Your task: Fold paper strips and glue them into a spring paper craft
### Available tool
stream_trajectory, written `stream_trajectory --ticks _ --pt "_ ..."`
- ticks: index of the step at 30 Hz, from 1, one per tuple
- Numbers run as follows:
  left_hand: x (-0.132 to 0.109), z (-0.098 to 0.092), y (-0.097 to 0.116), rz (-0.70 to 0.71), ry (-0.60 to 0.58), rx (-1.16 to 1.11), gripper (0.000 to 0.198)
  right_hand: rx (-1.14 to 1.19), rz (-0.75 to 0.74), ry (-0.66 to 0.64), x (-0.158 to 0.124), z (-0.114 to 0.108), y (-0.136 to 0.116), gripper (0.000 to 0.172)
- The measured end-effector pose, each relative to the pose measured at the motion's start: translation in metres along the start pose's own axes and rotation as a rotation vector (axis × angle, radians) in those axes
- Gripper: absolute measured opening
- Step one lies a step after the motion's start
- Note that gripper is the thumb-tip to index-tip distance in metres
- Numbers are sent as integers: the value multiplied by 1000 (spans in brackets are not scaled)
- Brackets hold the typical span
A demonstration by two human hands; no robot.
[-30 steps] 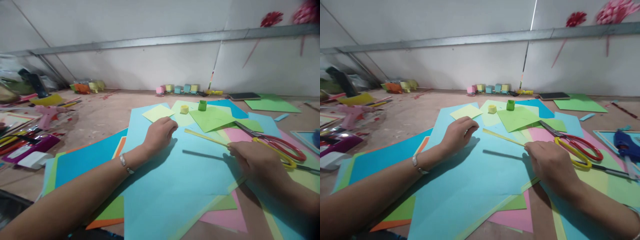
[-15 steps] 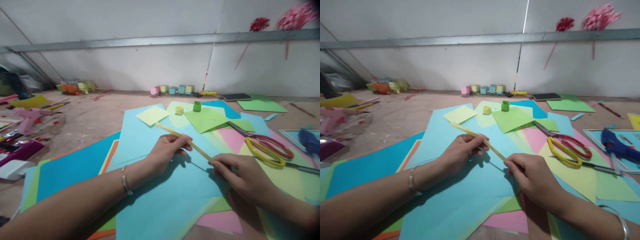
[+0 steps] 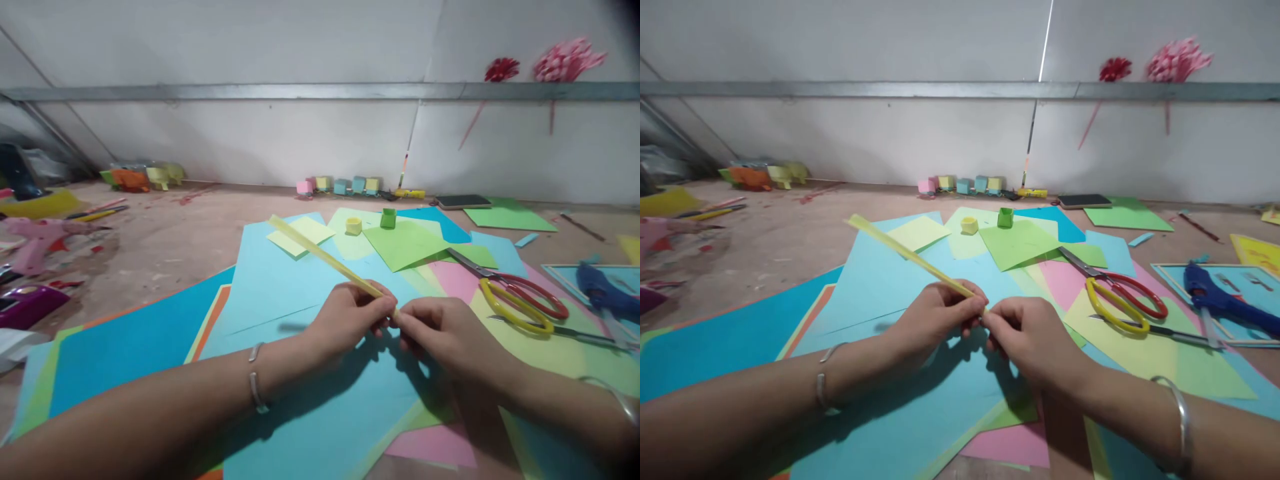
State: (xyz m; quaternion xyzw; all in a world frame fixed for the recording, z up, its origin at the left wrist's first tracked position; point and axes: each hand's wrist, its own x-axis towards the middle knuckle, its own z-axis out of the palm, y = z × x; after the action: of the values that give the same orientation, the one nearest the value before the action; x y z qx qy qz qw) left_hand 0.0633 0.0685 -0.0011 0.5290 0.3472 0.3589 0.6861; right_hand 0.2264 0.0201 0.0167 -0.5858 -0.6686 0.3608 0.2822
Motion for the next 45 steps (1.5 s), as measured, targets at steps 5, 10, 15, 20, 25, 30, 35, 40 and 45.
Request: stream_trajectory --ticks 5,10,15,20,25,30,35,40,45 --pt "7 -11 4 15 146 -30 17 -109 -237 125 19 2 6 32" --pt "10 -16 1 -41 90 -36 13 -411 -784 446 27 4 35 16" --pt "11 -10 -1 -75 47 -46 3 -469 -933 426 26 3 37 20" --pt "9 -12 -1 -63 35 -30 11 -536 -989 376 25 1 34 19" --pt "8 -13 -3 -10 -13 -69 28 -506 -942 394 27 2 35 15" --pt "8 -15 -7 4 -33 -11 28 -523 -895 349 27 5 36 15" --pt "8 -17 -12 14 -50 37 25 -505 -896 338 25 7 31 15" --pt "10 -17 -16 42 -63 58 19 -420 -812 297 23 8 26 16" --pt "9 -15 -17 37 -53 73 18 -396 -751 307 22 9 27 9"
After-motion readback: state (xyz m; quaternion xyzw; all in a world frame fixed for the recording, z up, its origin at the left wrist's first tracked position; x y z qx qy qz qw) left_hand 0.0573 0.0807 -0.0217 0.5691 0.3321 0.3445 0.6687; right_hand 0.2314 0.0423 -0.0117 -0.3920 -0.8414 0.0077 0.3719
